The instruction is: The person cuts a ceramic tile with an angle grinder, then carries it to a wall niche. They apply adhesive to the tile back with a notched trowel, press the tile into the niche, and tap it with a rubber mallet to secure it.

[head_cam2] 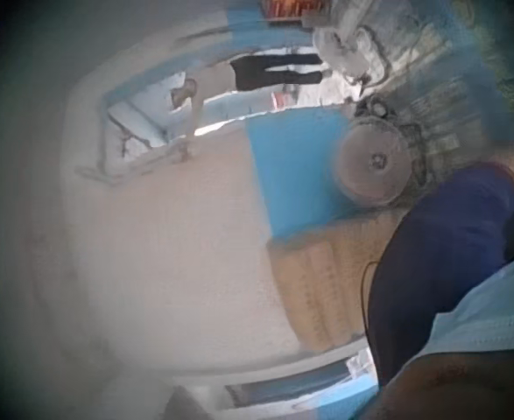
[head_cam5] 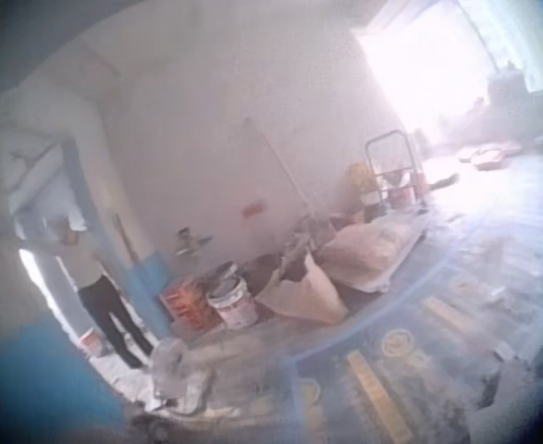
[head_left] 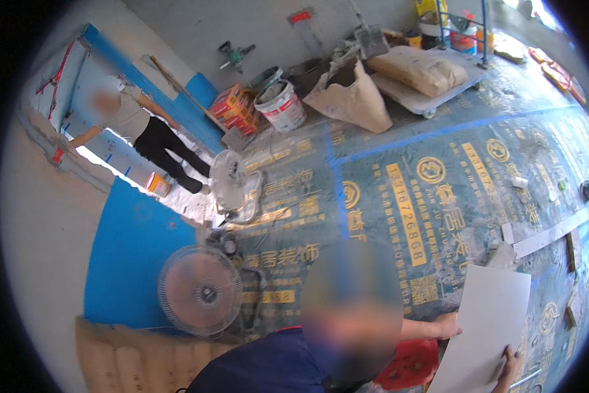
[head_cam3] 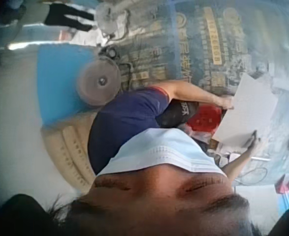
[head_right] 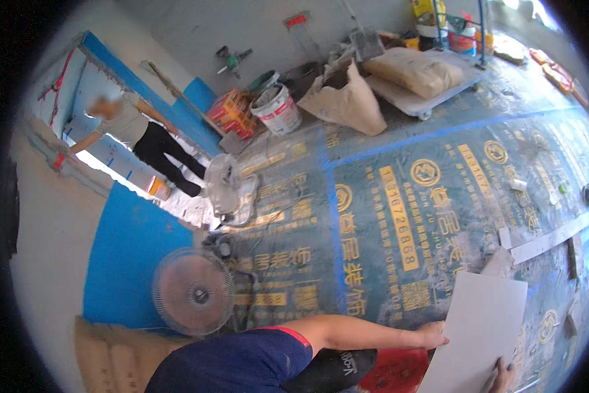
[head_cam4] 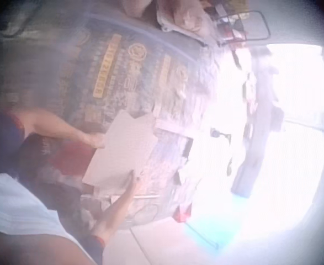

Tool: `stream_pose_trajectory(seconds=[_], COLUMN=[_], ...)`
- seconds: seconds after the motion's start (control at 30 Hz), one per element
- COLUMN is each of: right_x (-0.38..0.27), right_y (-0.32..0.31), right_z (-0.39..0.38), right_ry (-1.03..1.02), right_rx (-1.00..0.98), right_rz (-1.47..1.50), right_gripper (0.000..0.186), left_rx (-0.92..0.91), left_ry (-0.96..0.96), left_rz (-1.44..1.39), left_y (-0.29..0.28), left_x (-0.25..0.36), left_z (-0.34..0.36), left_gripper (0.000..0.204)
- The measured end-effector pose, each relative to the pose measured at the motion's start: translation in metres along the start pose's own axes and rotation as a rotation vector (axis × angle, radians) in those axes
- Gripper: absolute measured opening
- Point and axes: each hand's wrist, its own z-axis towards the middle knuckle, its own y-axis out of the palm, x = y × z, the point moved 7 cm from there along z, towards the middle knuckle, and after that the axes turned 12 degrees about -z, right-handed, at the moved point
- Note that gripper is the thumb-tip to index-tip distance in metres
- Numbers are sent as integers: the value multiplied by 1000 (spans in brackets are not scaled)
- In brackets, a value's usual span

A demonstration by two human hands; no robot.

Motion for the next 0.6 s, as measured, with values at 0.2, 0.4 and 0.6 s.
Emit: stream_pose_trajectory(seconds=[0.2,0.4,0.6], right_x=[-121,-312,-559], right_y=[-42,-13,80], right_z=[-125,-257,-361], right_ry=[165,114,-207], right_rx=[20,-229,-512], right_rz=[237,959,571], right_gripper=[75,88,67], left_rx=[13,296,782], left_ry=[22,411,854], left_rz=[86,-31,-176], left_y=[-40,-186,-367], left_x=[137,369,443], left_z=[-123,-304,-409], left_gripper=[37,26,22])
